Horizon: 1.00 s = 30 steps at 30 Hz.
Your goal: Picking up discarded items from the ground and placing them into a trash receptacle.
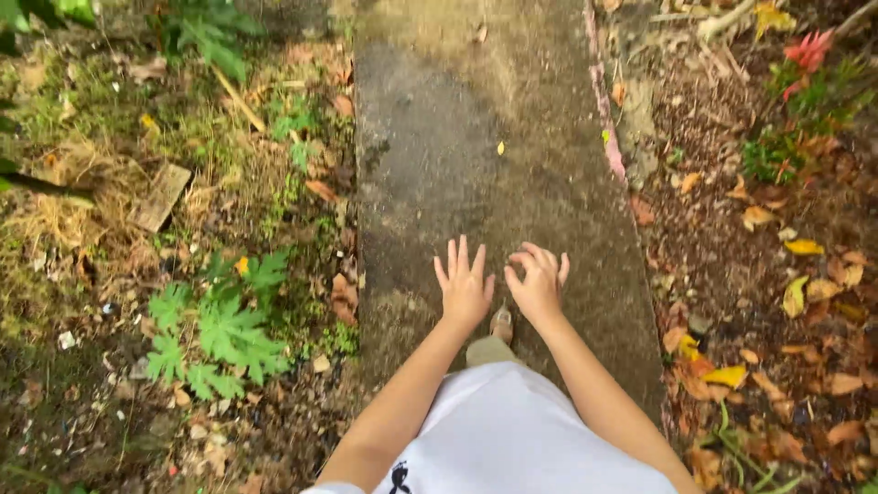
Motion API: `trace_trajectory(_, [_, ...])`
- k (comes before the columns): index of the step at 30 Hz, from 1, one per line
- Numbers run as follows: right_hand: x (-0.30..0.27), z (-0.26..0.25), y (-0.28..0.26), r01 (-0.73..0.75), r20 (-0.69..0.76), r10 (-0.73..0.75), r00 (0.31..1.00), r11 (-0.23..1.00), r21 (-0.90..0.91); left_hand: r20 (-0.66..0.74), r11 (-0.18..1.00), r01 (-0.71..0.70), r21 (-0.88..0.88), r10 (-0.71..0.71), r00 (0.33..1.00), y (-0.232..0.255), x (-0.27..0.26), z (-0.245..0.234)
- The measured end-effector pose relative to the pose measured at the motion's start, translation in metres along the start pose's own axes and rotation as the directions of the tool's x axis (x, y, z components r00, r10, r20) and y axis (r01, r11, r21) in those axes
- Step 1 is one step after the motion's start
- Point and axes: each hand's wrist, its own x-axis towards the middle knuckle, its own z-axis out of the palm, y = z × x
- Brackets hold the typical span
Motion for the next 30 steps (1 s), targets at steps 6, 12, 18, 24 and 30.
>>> trace_trajectory(6, [0.052,-0.010,0.017,-0.004,-0.003,0.004,1.000,1.000,0.002,-0.013,0.995,0.095,0.035,-0.095,0.995,0.021,0.052,0.012])
trace_trajectory(12, [0.085,-0.007,0.015,0.016,0.049,-0.018,0.999,1.000,0.024,0.024,0.984,0.174,0.026,-0.175,0.984,0.027,0.068,0.006])
trace_trajectory(18, [0.121,0.008,0.010,0.096,0.052,-0.097,0.994,0.995,0.020,-0.080,0.979,0.190,0.074,-0.184,0.980,0.011,0.104,0.005])
trace_trajectory(24, [0.176,0.024,-0.002,0.138,0.016,-0.138,0.990,0.990,0.010,-0.045,0.993,0.106,0.052,-0.104,0.994,-0.005,0.160,-0.009])
trace_trajectory(30, [0.235,0.042,-0.011,0.106,-0.039,-0.105,0.994,0.994,0.012,-0.097,0.997,0.058,0.060,-0.052,0.994,-0.030,0.239,-0.025])
